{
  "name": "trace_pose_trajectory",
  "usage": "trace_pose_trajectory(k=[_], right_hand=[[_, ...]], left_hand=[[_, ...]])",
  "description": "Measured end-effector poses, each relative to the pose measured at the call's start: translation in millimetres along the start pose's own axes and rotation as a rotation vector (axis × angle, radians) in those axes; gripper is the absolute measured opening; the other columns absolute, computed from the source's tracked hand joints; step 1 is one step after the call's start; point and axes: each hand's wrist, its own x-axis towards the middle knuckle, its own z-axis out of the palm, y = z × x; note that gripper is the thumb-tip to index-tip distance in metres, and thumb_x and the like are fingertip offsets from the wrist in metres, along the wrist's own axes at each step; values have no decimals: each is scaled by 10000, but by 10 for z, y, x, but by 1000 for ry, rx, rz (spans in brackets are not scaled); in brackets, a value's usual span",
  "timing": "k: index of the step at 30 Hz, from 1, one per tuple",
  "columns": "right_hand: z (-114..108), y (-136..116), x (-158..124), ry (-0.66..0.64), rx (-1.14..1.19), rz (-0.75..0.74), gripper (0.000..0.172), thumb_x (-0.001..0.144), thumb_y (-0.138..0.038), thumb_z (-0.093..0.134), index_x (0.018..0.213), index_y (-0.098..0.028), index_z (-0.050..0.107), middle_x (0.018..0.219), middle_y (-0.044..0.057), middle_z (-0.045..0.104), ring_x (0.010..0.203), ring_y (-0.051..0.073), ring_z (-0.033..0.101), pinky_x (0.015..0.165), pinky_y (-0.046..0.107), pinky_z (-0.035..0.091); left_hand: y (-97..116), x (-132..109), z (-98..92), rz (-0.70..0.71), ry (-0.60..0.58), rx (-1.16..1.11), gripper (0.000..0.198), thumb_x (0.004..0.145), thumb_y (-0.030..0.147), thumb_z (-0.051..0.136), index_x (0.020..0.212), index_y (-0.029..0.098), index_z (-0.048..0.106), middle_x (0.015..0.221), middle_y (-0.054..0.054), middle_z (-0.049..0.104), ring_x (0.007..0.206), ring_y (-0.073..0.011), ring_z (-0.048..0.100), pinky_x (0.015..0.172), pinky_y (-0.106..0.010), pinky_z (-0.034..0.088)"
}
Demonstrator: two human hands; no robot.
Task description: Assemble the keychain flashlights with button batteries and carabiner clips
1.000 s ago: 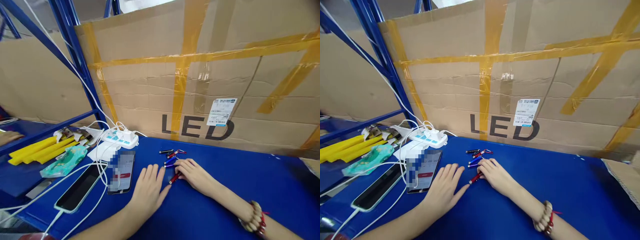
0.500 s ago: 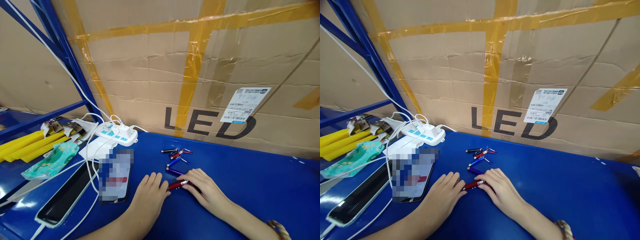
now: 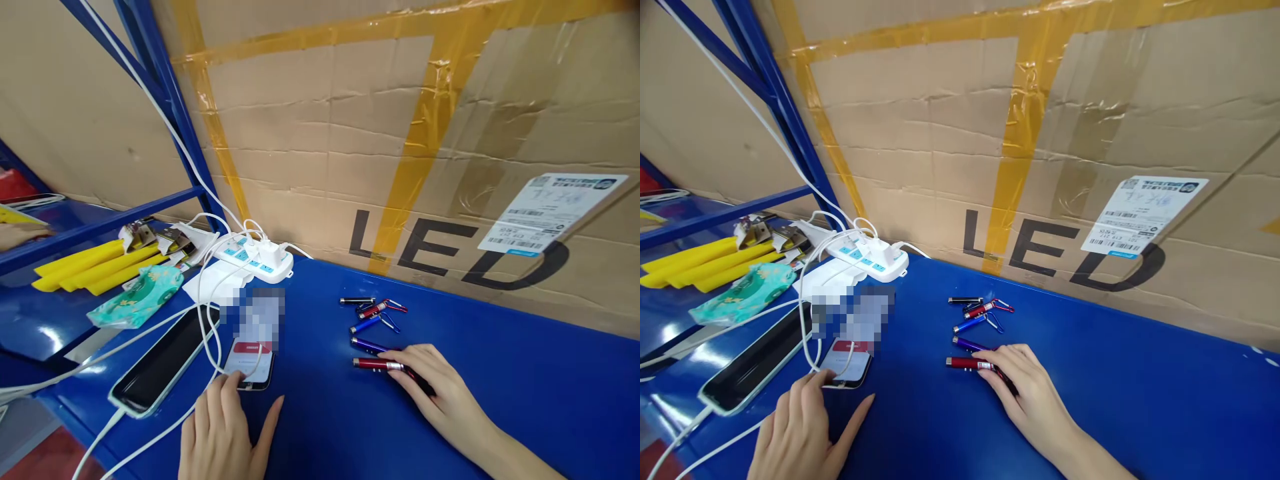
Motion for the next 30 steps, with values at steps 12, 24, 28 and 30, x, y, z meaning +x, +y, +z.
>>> trace_pose_trajectory(k=[12, 24, 28, 30], right_hand=[[21, 7, -32, 28, -5, 5, 207, 906, -285, 497, 1056, -230, 628, 828, 40, 677, 703, 149, 610, 619, 267, 504], [6, -203, 4, 28, 190, 155, 290, 904, -383, 479, 982, -184, 675, 733, 44, 675, 616, 139, 617, 567, 238, 512], [32, -243, -44, -42, 332, 216, 290, 866, -410, 537, 980, -196, 696, 774, 45, 693, 636, 138, 618, 599, 244, 519], [49, -208, -51, -62, 451, 339, 339, 840, -449, 556, 1001, -184, 693, 704, 32, 669, 538, 116, 570, 514, 232, 496]], left_hand=[[67, 141, 66, -297, 170, -173, 370, 910, 428, 336, 1036, 87, 408, 1058, -217, 483, 980, -348, 539, 651, -410, 493], [632, 449, -409, 410, -25, -640, 253, 877, 332, 510, 1067, 169, 473, 1012, -111, 565, 868, -238, 575, 739, -364, 506], [894, 694, -351, 529, -470, -641, 167, 928, 280, 462, 888, 172, 583, 858, -50, 646, 822, -222, 611, 752, -355, 503], [942, 762, -284, 562, -576, -634, 190, 937, 230, 441, 842, 180, 598, 824, -33, 656, 783, -208, 613, 714, -323, 495]])
